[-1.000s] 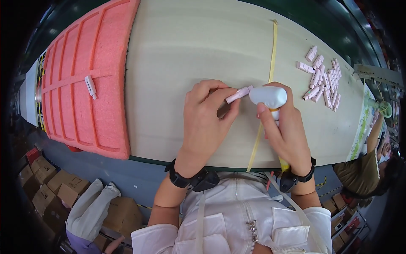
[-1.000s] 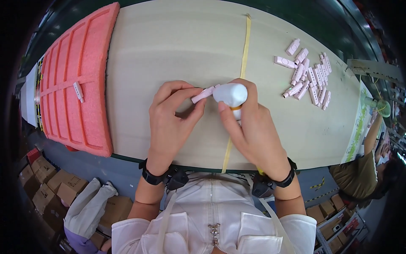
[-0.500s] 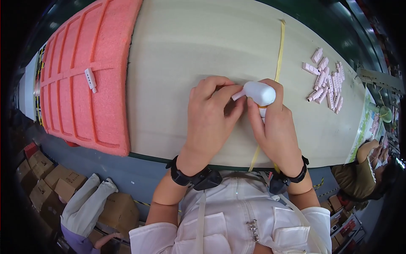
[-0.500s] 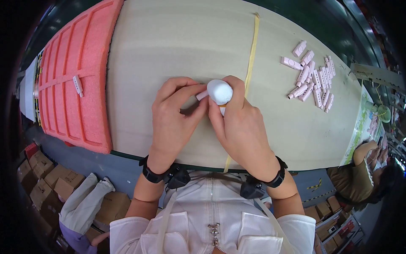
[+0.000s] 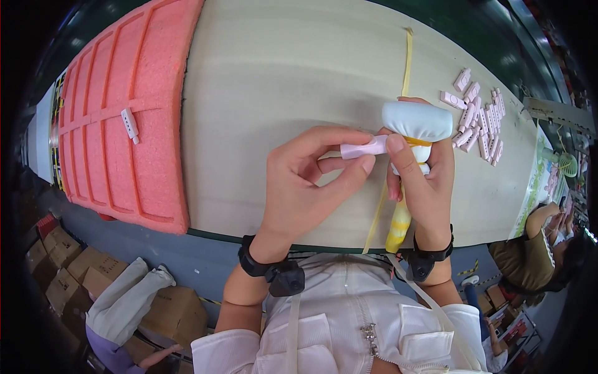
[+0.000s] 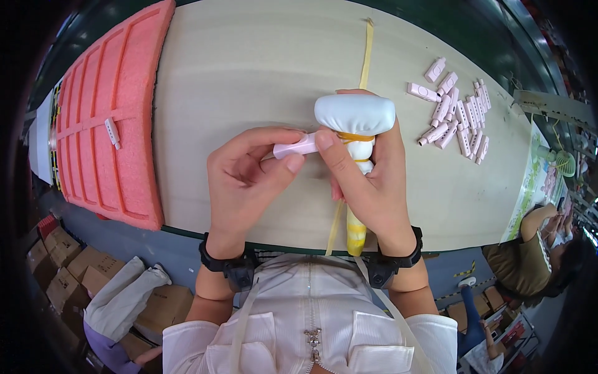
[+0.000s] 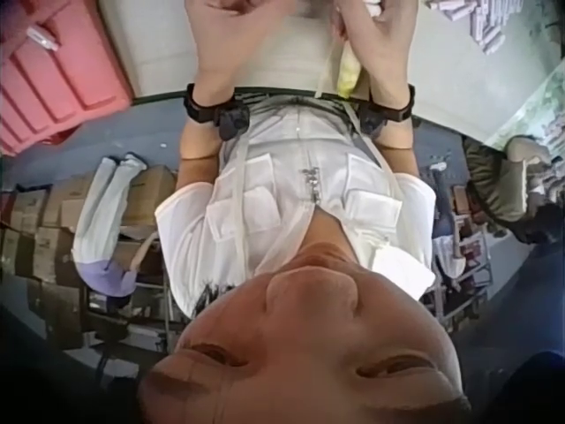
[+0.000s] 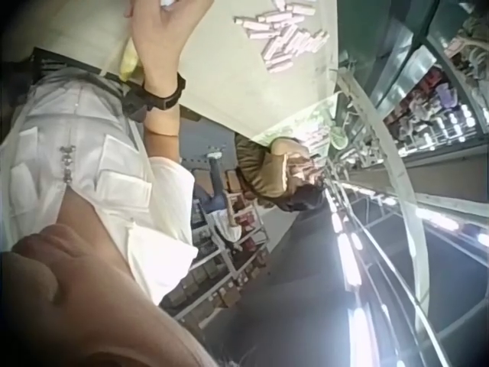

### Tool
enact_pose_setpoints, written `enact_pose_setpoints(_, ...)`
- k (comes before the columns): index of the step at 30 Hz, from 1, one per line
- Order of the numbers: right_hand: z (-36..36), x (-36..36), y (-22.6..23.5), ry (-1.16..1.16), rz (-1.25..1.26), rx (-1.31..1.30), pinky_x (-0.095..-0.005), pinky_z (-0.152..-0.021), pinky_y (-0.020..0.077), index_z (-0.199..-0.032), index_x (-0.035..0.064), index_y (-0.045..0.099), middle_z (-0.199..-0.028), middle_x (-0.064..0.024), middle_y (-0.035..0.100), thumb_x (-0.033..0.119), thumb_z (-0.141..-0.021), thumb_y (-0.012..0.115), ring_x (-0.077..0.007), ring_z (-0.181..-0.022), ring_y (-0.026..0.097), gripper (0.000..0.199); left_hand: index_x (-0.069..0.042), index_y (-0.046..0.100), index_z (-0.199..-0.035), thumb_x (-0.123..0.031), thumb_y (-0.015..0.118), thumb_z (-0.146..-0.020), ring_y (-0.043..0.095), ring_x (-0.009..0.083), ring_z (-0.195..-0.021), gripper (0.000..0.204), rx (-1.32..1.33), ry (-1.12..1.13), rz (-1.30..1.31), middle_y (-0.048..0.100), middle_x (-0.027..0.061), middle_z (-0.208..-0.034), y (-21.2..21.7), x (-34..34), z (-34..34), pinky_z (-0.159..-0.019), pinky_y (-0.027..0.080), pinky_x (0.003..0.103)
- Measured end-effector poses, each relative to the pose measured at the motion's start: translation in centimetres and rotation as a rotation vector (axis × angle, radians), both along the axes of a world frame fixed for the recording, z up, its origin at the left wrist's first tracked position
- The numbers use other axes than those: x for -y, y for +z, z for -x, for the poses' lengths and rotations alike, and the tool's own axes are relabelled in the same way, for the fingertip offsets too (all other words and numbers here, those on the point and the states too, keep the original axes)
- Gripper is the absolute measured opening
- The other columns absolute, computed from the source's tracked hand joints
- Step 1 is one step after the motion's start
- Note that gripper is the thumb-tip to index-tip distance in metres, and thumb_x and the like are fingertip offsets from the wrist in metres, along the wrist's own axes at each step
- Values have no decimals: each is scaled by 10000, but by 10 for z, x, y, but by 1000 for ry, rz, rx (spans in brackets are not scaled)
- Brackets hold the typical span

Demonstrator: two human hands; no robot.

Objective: The person picks up pink plastic components, scans them with a handheld scanner, and places them into a pink foam tray. This process is repeated for several components until the person begins scanning and placing them directly onto the table.

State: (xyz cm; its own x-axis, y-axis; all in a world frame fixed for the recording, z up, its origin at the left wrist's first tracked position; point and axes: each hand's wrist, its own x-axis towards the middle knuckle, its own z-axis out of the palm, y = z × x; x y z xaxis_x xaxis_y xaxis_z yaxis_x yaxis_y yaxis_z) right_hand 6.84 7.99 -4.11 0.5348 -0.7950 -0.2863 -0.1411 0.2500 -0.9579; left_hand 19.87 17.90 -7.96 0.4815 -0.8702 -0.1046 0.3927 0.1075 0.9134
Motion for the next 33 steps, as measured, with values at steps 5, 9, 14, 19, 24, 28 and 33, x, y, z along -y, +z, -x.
enact_pose_setpoints(5,1,-2,-4,20,6,38,-196,-477,414,-1378,26,459,-1009,-52,638,134,-962,733,-43,-637,554,510,53,716,-1139,84,724,-908,703,147,-1004,233,43,10,-51,741,128,-1107,1,-1,-2,-820,581,241)
enact_pose_setpoints(9,3,-1,-14,13,134,20,-194,-481,424,-1378,28,460,-1020,-52,642,114,-938,756,-44,-699,577,537,52,725,-1145,80,733,-903,710,144,-980,243,49,-17,-83,745,129,-1106,4,2,-3,-810,588,242)
enact_pose_setpoints(14,2,0,-15,-18,161,42,-196,-512,443,-1381,33,460,-1033,-53,646,90,-919,768,-47,-733,588,558,40,733,-1157,74,737,-899,715,152,-996,260,51,-26,-70,746,125,-1115,7,0,-1,-849,599,265)
enact_pose_setpoints(19,1,3,-9,9,41,-35,-197,-542,449,-1367,43,475,-1007,-46,659,93,-932,746,-49,-694,576,514,-15,761,-1110,5,757,-879,720,151,-952,232,570,89,-207,756,102,-1086,15,-4,-43,-816,587,287)
enact_pose_setpoints(24,9,22,-25,38,193,-125,-213,-523,439,-1362,56,483,-1005,-53,674,118,-985,667,-62,-675,575,424,-4,753,-1104,-105,732,-914,726,233,-900,216,1347,671,-703,750,168,-1000,30,-33,-150,-821,562,343)
enact_pose_setpoints(28,16,38,-37,65,406,-209,-278,-584,487,-1351,53,471,-1000,-69,671,134,-1006,627,-122,-753,619,387,3,753,-1093,-150,715,-931,709,326,-1009,226,1429,617,-884,737,221,-1067,4,-60,-189,-916,543,408)
enact_pose_setpoints(33,39,49,-32,105,554,-310,-354,-651,518,-1364,38,444,-978,-88,656,139,-1014,593,-202,-785,642,394,-22,715,-1186,-134,722,-905,587,389,-1239,302,1548,433,-484,639,209,-1317,19,8,-117,-1061,454,471)
